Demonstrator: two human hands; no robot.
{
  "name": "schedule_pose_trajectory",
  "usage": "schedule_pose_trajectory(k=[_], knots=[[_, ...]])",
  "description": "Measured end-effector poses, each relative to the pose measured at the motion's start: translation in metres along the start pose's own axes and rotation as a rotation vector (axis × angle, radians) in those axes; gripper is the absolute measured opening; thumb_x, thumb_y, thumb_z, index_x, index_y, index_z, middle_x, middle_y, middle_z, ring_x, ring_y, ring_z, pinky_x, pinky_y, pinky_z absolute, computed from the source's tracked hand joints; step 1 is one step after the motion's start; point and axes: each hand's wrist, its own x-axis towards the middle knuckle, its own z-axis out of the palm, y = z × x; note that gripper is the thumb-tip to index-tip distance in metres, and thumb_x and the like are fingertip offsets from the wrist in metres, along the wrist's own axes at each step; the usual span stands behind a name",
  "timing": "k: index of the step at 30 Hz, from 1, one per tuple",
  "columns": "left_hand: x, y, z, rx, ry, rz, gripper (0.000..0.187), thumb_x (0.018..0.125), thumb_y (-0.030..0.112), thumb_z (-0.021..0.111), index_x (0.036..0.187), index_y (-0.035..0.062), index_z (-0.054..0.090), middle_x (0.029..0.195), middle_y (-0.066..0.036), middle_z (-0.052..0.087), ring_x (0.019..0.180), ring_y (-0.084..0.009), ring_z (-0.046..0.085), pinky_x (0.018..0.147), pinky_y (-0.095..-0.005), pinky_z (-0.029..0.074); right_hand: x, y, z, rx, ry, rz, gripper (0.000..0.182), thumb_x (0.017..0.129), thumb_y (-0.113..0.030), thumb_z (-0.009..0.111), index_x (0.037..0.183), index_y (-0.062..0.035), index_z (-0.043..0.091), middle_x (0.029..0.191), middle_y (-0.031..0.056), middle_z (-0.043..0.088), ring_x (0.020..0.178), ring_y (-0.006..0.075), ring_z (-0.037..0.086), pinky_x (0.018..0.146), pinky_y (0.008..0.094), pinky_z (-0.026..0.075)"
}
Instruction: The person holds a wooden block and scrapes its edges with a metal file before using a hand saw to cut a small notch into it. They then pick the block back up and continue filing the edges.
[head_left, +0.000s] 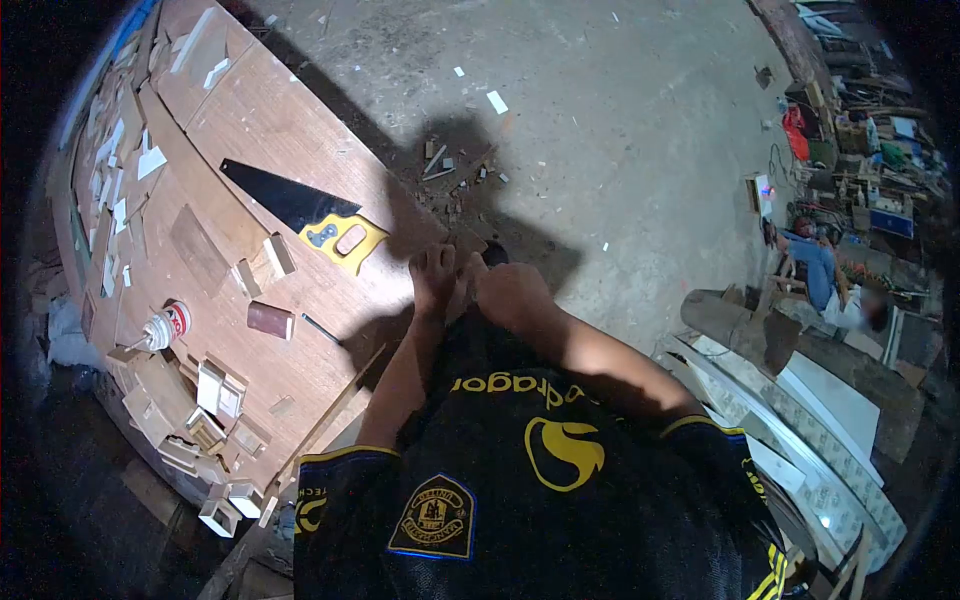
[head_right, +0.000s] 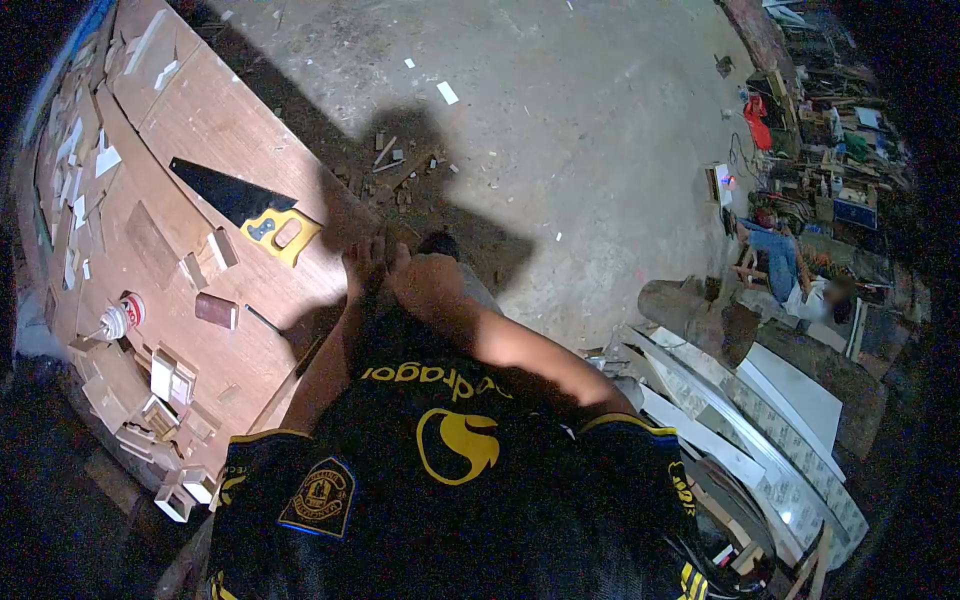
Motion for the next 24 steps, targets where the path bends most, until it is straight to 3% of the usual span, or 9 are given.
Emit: schedule_pose_trajectory(k=[6,8,9,11,15,17,21,24], knots=[[-0.008,0.006,0.015,0.056,0.053,-0.052,0.041,0.072,0.03,0.071,0.105,0.012,0.054,0.099,-0.009,0.05,0.09,-0.0297,0.053,0.076,-0.0453,0.042,0.018,0.001,0.005,-0.074,-0.04,-0.003,0.049,0.091,-0.015,0.041,0.136,0.0037,0.04,0.084,0.0191,0.069,0.077,0.035,0.068,0.065,0.0477,0.054],[-0.009,0.001,0.018,0.095,0.088,-0.016,0.041,0.072,0.029,0.071,0.106,0.0122,0.053,0.1,-0.009,0.05,0.091,-0.0299,0.053,0.077,-0.0457,0.042,0.028,0.0,0.008,0.128,-0.064,0.122,0.04,0.091,-0.018,0.044,0.124,0.003,0.053,0.086,0.0191,0.069,0.081,0.0358,0.068,0.069,0.0485,0.054],[-0.012,-0.001,0.027,0.05,0.038,-0.035,0.042,0.072,0.029,0.071,0.107,0.0118,0.053,0.1,-0.01,0.051,0.091,-0.0306,0.053,0.077,-0.0463,0.042,0.022,-0.003,0.001,0.129,-0.065,0.118,0.04,0.091,-0.018,0.044,0.124,0.003,0.053,0.086,0.0191,0.069,0.081,0.0358,0.068,0.069,0.0485,0.054],[-0.012,-0.003,0.029,0.006,-0.007,-0.067,0.043,0.072,0.028,0.071,0.108,0.0115,0.052,0.101,-0.01,0.051,0.092,-0.0313,0.053,0.078,-0.0468,0.042,0.005,-0.007,-0.02,0.045,-0.067,0.062,0.034,0.092,-0.022,0.045,0.108,0.0032,0.062,0.088,0.0201,0.069,0.085,0.036,0.067,0.073,0.049,0.053],[-0.006,0.009,0.006,-0.109,0.002,-0.123,0.043,0.076,0.03,0.069,0.111,0.012,0.052,0.103,-0.01,0.051,0.096,-0.0316,0.052,0.08,-0.0472,0.041,0.02,0.007,-0.012,-0.004,-0.03,0.013,0.033,0.091,-0.023,0.047,0.098,0.0033,0.066,0.088,0.0213,0.068,0.087,0.0351,0.068,0.075,0.0483,0.054],[-0.007,0.011,-0.005,-0.141,-0.039,-0.156,0.043,0.077,0.03,0.068,0.111,0.0116,0.052,0.104,-0.01,0.051,0.097,-0.0317,0.051,0.081,-0.0473,0.041,0.021,0.004,-0.016,-0.069,-0.109,0.015,0.033,0.091,-0.021,0.046,0.094,0.0038,0.067,0.089,0.0206,0.069,0.087,0.0351,0.068,0.075,0.048,0.054],[-0.004,0.015,-0.013,-0.151,-0.072,-0.139,0.047,0.078,0.03,0.068,0.117,0.0113,0.051,0.105,-0.011,0.051,0.1,-0.0314,0.051,0.082,-0.0477,0.041,0.006,-0.004,-0.02,-0.079,-0.069,-0.006,0.033,0.091,-0.021,0.046,0.101,0.0046,0.065,0.092,0.0209,0.068,0.088,0.036,0.068,0.075,0.0472,0.054],[-0.004,0.013,0.001,-0.144,-0.057,-0.117,0.046,0.079,0.028,0.065,0.121,0.0125,0.052,0.106,-0.01,0.052,0.099,-0.0312,0.051,0.083,-0.0466,0.041,0.02,-0.006,-0.021,-0.054,-0.184,0.018,0.037,0.092,-0.022,0.045,0.113,0.0058,0.058,0.095,0.0227,0.068,0.089,0.0373,0.067,0.075,0.0473,0.054]])
